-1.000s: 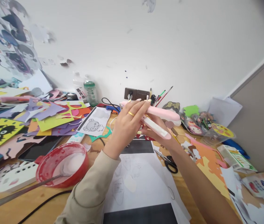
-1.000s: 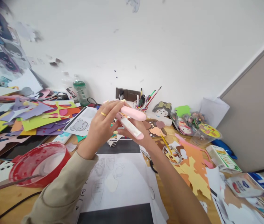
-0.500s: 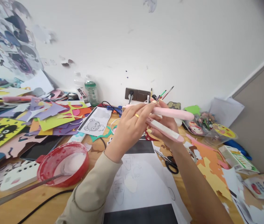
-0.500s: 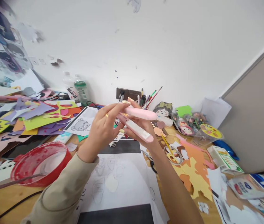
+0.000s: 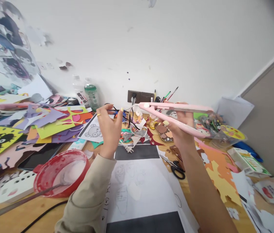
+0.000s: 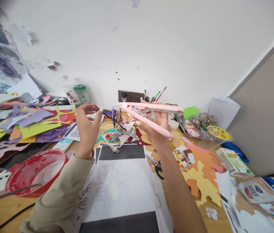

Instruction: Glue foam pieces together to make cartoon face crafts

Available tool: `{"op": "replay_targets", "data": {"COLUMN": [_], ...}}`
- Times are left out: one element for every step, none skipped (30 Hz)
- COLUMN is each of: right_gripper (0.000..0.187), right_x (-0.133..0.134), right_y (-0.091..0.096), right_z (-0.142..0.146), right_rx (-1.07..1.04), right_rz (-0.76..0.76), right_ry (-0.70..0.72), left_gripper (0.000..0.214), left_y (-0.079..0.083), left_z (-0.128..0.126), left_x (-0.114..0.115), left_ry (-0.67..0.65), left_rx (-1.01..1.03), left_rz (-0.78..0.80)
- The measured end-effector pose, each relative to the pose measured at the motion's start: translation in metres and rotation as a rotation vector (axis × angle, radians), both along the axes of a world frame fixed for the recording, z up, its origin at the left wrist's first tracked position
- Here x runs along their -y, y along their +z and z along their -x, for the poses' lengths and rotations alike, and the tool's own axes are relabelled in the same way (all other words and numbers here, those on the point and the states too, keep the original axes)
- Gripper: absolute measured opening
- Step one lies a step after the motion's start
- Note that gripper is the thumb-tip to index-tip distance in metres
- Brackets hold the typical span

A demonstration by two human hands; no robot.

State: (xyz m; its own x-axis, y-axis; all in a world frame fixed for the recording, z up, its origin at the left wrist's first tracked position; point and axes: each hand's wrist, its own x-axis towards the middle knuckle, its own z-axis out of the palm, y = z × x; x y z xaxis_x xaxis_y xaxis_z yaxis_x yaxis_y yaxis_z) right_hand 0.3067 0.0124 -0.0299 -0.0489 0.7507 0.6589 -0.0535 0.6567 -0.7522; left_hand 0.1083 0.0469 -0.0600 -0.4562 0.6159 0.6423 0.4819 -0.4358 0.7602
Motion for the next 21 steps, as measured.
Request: {"op": "replay_targets", "data": {"right_gripper": [0.052,0.051,0.05,0.049,0.049,0.05,0.051,0.053,0.055,0.056,0.058,0.059,0.059,0.059,0.059,0.059,0.06,0.061,0.062,0.063,0.063], "right_x": [0.001,0.001,0.002,0.003,0.004,0.005,0.006,0.007,0.008,0.008,0.009,0.009,0.01,0.01,0.01,0.011,0.01,0.01,0.01,0.009,0.009], "right_y": [0.001,0.003,0.004,0.005,0.007,0.008,0.008,0.009,0.01,0.011,0.011,0.012,0.012,0.012,0.013,0.013,0.013,0.013,0.014,0.014,0.015], "right_z": [-0.001,-0.001,-0.001,-0.001,-0.001,0.0,0.0,0.001,0.002,0.003,0.003,0.004,0.004,0.003,0.002,0.001,-0.001,-0.004,-0.006,-0.008,-0.011], "right_rx": [0.005,0.009,0.012,0.01,0.002,-0.006,-0.014,-0.019,-0.018,-0.008,0.01,0.033,0.056,0.071,0.076,0.07,0.059,0.051,0.048,0.046,0.037], "right_rz": [0.01,0.018,0.023,0.026,0.032,0.041,0.054,0.07,0.087,0.098,0.102,0.099,0.096,0.09,0.083,0.074,0.064,0.056,0.05,0.048,0.05], "right_ry": [-0.005,-0.009,-0.009,-0.005,0.007,0.03,0.061,0.095,0.121,0.133,0.133,0.12,0.101,0.083,0.072,0.065,0.057,0.04,0.012,-0.027,-0.075], "left_gripper": [0.039,0.04,0.04,0.037,0.033,0.029,0.026,0.025,0.025,0.025,0.025,0.026,0.026,0.026,0.026,0.026,0.026,0.026,0.025,0.023,0.022], "left_y": [-0.005,-0.01,-0.015,-0.018,-0.021,-0.022,-0.023,-0.023,-0.022,-0.021,-0.019,-0.017,-0.014,-0.012,-0.01,-0.008,-0.006,-0.005,-0.005,-0.004,-0.004], "left_z": [-0.001,-0.002,-0.003,-0.003,-0.003,-0.003,-0.003,-0.003,-0.003,-0.003,-0.003,-0.003,-0.004,-0.004,-0.003,-0.002,-0.001,0.001,0.004,0.007,0.01], "left_x": [-0.004,-0.008,-0.012,-0.014,-0.017,-0.018,-0.019,-0.019,-0.019,-0.019,-0.018,-0.018,-0.019,-0.019,-0.02,-0.021,-0.023,-0.025,-0.026,-0.028,-0.029], "left_ry": [-0.012,-0.033,-0.063,-0.098,-0.136,-0.174,-0.21,-0.245,-0.274,-0.3,-0.32,-0.335,-0.344,-0.348,-0.347,-0.343,-0.337,-0.33,-0.319,-0.307,-0.291], "left_rx": [0.054,0.102,0.145,0.182,0.212,0.236,0.256,0.273,0.291,0.311,0.335,0.364,0.395,0.428,0.46,0.493,0.524,0.555,0.586,0.616,0.646], "left_rz": [0.056,0.114,0.172,0.229,0.282,0.327,0.363,0.389,0.406,0.412,0.41,0.401,0.385,0.363,0.34,0.316,0.293,0.27,0.249,0.23,0.209]}}
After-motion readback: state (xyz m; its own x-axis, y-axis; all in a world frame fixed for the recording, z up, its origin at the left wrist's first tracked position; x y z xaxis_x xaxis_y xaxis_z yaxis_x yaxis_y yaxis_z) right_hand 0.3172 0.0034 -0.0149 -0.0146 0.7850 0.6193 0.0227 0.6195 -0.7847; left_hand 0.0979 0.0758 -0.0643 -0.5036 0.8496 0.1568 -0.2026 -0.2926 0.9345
